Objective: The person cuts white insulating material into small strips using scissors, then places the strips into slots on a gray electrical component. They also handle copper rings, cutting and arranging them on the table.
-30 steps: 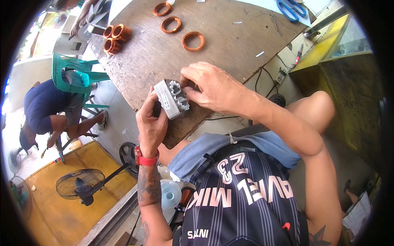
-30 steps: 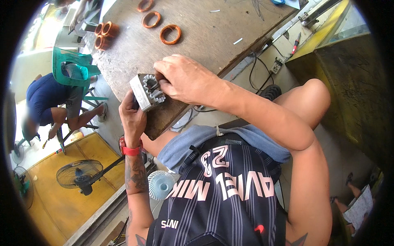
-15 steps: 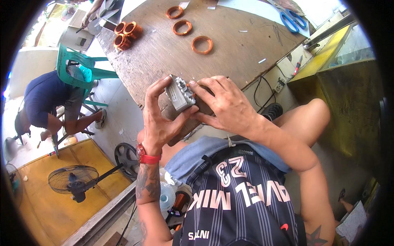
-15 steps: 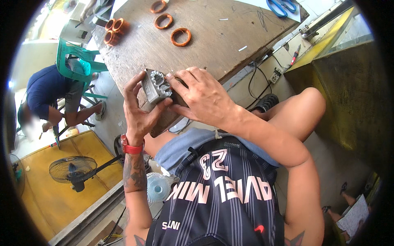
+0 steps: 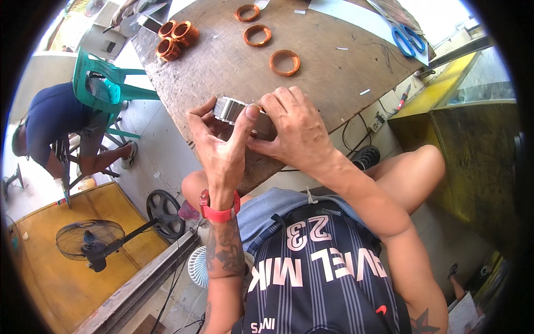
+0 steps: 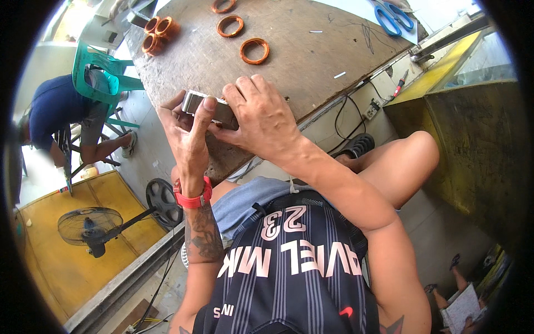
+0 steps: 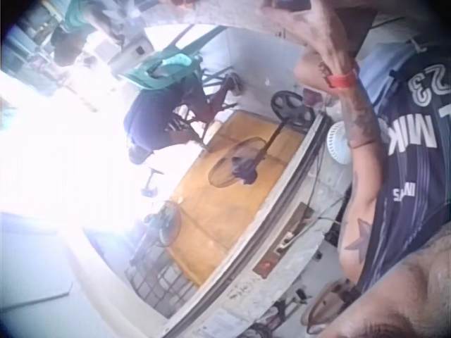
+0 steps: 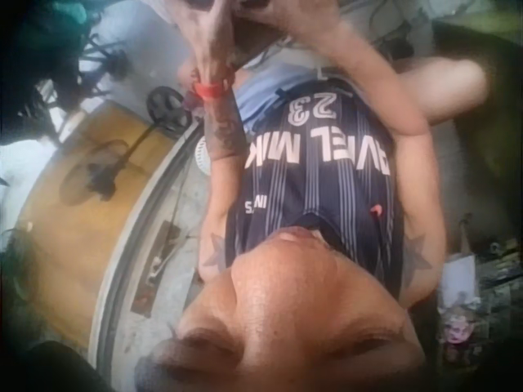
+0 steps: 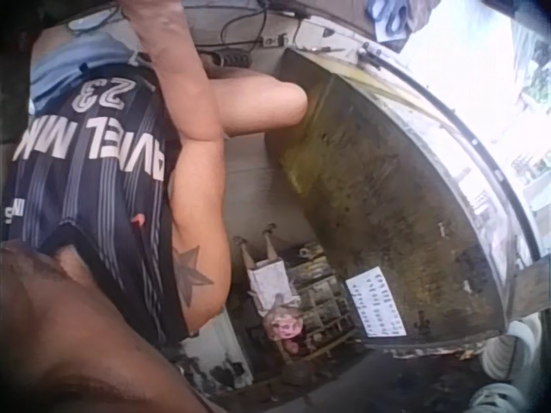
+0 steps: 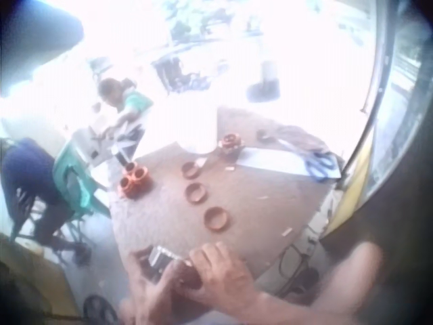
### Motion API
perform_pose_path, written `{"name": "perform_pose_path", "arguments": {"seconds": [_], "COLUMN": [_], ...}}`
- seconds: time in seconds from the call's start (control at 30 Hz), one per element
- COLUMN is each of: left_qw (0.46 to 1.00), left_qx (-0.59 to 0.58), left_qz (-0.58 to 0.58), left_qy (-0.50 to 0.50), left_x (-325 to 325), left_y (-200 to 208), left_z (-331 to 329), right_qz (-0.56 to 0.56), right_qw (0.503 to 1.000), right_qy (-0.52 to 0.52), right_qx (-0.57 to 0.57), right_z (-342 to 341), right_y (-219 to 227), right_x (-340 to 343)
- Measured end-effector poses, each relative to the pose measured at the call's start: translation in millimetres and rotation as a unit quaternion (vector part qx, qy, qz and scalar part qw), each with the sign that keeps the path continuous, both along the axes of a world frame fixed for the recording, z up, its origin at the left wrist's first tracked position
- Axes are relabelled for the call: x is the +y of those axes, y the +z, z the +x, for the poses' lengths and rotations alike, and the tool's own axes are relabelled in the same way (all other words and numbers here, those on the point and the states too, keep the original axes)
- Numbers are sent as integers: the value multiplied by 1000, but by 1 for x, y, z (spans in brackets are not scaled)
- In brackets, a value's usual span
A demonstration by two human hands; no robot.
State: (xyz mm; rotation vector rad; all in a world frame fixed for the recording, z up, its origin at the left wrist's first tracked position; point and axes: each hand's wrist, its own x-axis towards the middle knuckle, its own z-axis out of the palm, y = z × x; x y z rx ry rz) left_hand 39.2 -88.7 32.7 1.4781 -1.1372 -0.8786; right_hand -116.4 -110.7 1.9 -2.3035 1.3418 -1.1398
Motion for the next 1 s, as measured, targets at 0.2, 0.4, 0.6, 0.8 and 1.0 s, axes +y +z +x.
{"name": "perform_pose_path", "arguments": {"seconds": [0.2, 0.4, 0.6, 0.8, 1.0], "left_qw": [998, 997, 978, 942, 966], "left_qx": [-45, -53, -112, -214, -130], "left_qz": [-32, -41, -84, -118, -162], "left_qy": [-5, -41, -155, -228, -153], "left_x": [0, 2, -11, -17, -132], "left_y": [-6, -5, 2, 13, 42], "left_z": [1, 7, 35, 48, 52], "right_qz": [10, 28, -46, -26, 106], "right_qw": [1000, 998, 989, 966, 931], "right_qy": [19, 35, -27, -183, -260], "right_qx": [20, 37, 140, 182, 235], "right_z": [-3, -3, -62, -206, -276], "right_y": [-4, 0, 21, 38, 32], "right_x": [2, 2, 3, -72, -116]}}
